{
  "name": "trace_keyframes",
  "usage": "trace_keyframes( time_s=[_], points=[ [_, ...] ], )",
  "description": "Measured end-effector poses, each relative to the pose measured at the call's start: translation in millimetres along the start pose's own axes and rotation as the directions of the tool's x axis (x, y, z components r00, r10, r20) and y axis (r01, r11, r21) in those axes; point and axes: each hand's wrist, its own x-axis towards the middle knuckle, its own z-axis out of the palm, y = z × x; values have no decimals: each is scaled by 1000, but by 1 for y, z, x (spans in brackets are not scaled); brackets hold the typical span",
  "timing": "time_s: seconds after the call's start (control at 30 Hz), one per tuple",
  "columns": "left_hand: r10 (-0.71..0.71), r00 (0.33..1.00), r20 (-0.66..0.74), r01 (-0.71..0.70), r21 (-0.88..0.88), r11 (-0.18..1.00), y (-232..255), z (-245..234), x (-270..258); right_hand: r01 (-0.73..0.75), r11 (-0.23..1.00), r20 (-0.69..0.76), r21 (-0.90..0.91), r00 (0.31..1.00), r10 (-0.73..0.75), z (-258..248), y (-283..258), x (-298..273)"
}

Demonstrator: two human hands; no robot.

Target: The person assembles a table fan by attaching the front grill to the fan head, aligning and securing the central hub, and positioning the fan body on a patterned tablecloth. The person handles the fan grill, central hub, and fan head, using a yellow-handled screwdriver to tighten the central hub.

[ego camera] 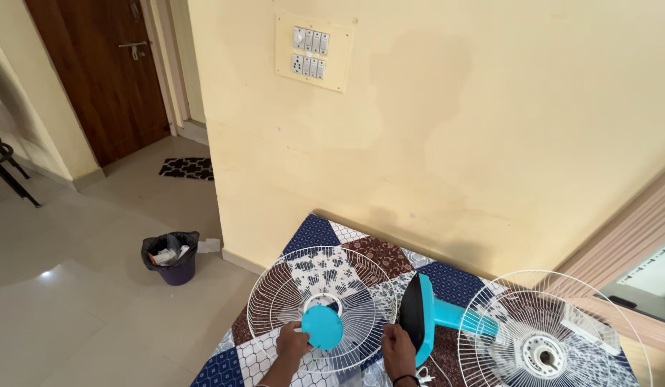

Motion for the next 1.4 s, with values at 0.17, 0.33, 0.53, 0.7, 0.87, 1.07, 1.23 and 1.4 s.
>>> trace_keyframes(
  time_s=[0.17,0.33,0.53,0.7,0.87,1.07,1.23,1.4],
  points=[
    [176,984,-33,-142,451,881,-10,2,6,79,996,-11,42,997,-78,9,0,8],
    [251,956,150,-288,616,733,-10,4,13,107,993,53,52,992,-110,19,-9,14],
    [299,915,272,-404,640,654,-12,-2,18,132,990,126,-41,984,-126,13,-18,17],
    [373,870,321,-488,660,571,-2,-11,5,131,988,80,-80,989,-125,-9,-8,10],
    [544,763,348,-630,586,509,22,-7,-34,57,994,-5,-97,998,-58,-38,14,-12],
    [613,656,440,-749,478,459,30,27,-89,61,998,-129,4,990,-60,-84,43,-55],
    [713,528,462,-845,372,384,11,54,-119,-96,995,-128,-36,988,91,-123,64,-81],
    [772,441,459,-888,349,300,-1,90,-150,-26,1000,-216,-15,976,22,-156,90,-85]
  ],
)
